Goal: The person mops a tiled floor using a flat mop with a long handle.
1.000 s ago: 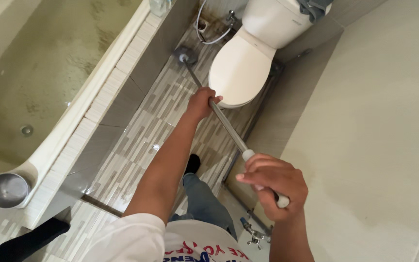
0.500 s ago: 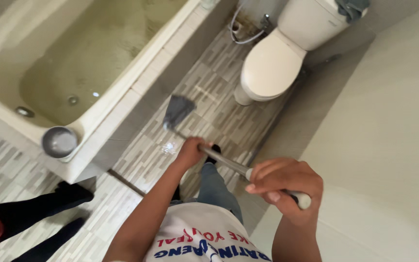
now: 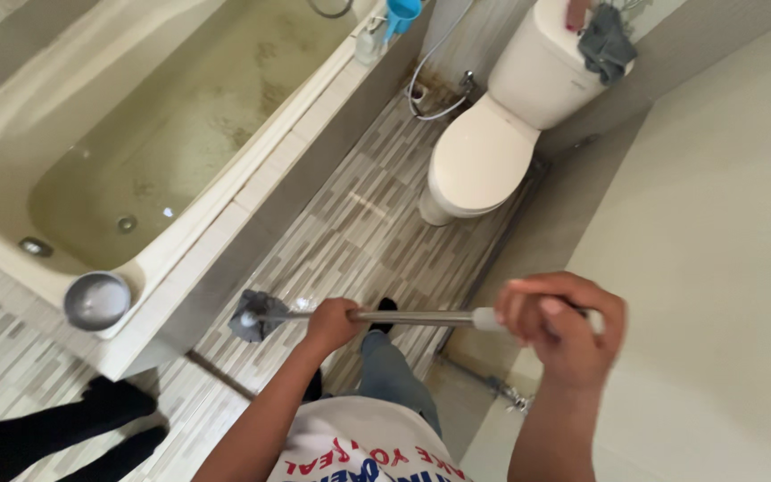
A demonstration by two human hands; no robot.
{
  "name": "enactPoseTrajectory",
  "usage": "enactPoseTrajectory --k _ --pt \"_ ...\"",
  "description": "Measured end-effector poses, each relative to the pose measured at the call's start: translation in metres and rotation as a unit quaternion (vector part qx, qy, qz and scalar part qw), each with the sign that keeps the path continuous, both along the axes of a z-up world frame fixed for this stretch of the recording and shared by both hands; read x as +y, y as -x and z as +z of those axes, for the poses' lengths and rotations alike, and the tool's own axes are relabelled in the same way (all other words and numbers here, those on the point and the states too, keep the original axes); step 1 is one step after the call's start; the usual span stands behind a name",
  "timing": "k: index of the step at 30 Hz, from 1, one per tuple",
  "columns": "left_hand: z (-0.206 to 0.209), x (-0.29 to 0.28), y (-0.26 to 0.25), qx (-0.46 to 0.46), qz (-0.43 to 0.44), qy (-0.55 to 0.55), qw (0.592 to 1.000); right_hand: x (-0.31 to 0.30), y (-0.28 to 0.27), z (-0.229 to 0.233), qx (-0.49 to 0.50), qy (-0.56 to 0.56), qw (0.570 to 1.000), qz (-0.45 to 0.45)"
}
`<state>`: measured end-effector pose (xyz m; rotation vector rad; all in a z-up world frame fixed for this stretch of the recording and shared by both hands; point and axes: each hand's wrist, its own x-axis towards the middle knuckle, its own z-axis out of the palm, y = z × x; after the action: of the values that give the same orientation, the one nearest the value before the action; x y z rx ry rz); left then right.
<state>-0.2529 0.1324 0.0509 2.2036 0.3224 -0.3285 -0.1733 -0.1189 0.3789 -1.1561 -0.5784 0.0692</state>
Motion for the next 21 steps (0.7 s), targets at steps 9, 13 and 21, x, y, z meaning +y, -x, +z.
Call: enactPoseTrajectory --k 9,13,21 --pt "0.025 -0.092 -0.203 -0.074 -0.113 0.022 0.991 -0.091 -0.079 0.016 -0.132 0.051 0.986 -0.083" --pt "0.036 -0.125 -0.275 -0.088 -0.100 0.024 0.991 -0.104 -0.101 0.033 -0.138 0.101 0.983 -0.071" --pt "-0.017 -0.132 -0.333 -0.198 -0.103 0.064 0.973 -0.070 -0.104 -0.004 -0.123 0.145 0.974 -0.126"
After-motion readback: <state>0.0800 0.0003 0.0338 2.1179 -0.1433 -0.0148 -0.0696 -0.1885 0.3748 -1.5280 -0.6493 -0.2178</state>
